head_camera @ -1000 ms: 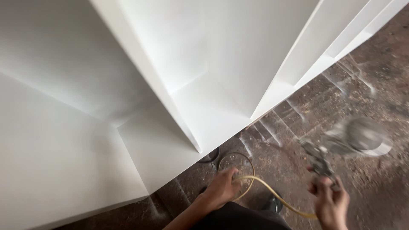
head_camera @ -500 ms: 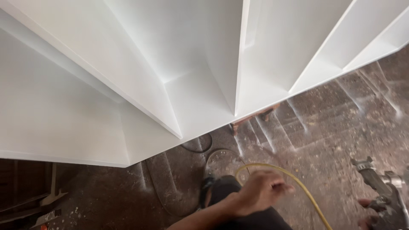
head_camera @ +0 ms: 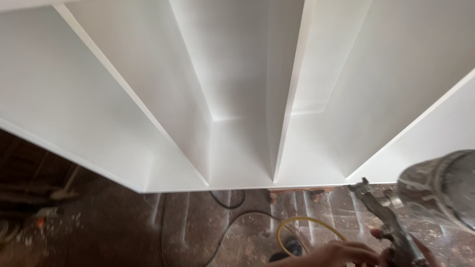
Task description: The person uses a spray gun to apply white paint to the interior surfaces of a shelving unit.
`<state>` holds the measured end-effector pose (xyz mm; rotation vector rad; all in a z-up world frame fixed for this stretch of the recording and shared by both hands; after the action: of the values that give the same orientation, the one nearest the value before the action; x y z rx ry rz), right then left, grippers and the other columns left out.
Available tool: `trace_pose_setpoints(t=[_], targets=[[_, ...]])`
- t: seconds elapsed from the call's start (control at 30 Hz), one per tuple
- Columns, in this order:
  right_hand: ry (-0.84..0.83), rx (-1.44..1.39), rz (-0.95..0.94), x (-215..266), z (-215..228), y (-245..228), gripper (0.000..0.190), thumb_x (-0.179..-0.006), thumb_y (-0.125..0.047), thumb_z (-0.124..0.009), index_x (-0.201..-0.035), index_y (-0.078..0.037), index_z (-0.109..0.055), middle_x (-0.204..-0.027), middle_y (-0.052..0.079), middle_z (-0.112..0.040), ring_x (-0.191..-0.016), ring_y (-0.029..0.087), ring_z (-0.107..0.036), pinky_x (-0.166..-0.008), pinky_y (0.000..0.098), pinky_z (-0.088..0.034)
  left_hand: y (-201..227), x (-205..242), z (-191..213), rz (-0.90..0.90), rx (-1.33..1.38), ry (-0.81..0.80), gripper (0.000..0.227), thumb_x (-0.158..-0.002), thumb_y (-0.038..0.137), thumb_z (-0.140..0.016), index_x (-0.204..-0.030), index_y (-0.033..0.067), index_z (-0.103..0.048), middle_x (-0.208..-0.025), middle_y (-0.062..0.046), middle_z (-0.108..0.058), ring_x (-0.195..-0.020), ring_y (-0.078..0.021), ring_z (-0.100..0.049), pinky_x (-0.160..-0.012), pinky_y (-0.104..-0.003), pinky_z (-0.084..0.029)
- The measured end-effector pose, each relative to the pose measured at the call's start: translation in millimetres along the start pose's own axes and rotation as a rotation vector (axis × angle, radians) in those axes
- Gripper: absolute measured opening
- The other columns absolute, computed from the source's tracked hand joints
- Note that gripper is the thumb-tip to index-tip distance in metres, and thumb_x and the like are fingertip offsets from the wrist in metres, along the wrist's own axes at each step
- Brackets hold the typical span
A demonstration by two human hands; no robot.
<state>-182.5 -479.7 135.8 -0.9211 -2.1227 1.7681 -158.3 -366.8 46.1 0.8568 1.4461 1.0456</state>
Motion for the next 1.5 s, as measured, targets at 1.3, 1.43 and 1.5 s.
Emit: trace_pose_setpoints(t=[1.3, 1.43, 1.5], targets=[[-0.919, -0.158, -0.521, -35, 103, -31, 0.082, -0.085, -0.061, -0.056, -0.142, -0.002, -0.055, -0.105, 0.008, -0.074, -0.061, 0.011, -0.050, -0.053, 0.0281, -0.042, -85, -84, -139, 0.316, 0.604, 1.402, 0.021, -0.098, 0.010, -0.062, -0.115, -0.0018, -0.068, -0.116, -0.015, -0.072, -0.116, -0.0246, -0.073, -0.106, -0.036, -0.058], [-0.929, -0.172, -0.445, -46, 110, -42, 0.069, -0.096, -0.056, -0.054, -0.134, 0.001, -0.061, -0.078, 0.003, -0.060, -0.060, 0.010, -0.045, -0.054, 0.0262, -0.036, -51, -130, -131, 0.081, 0.429, 1.155, 0.022, -0.106, 0.002, -0.062, -0.124, -0.0096, -0.060, -0.126, -0.021, -0.067, -0.123, -0.0262, -0.068, -0.115, -0.041, -0.052], [-0.955, -0.142, -0.385, -44, 117, -42, 0.063, -0.101, -0.054, -0.052, -0.127, 0.002, -0.066, -0.068, 0.000, -0.055, -0.059, 0.008, -0.046, -0.054, 0.0255, -0.037, -45, -140, -134, -0.103, 0.564, 1.127, 0.019, -0.104, 0.002, -0.063, -0.120, -0.0032, -0.054, -0.130, -0.020, -0.064, -0.128, -0.0255, -0.068, -0.120, -0.045, -0.052]])
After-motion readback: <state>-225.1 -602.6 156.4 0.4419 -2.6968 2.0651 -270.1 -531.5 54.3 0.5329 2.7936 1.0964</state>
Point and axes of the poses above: each hand's wrist, its own x-axis away from the middle knuckle, its own z-axis out of the back of the hand, y = z × x, the point moved 10 cm from there along -x, towards the middle knuckle
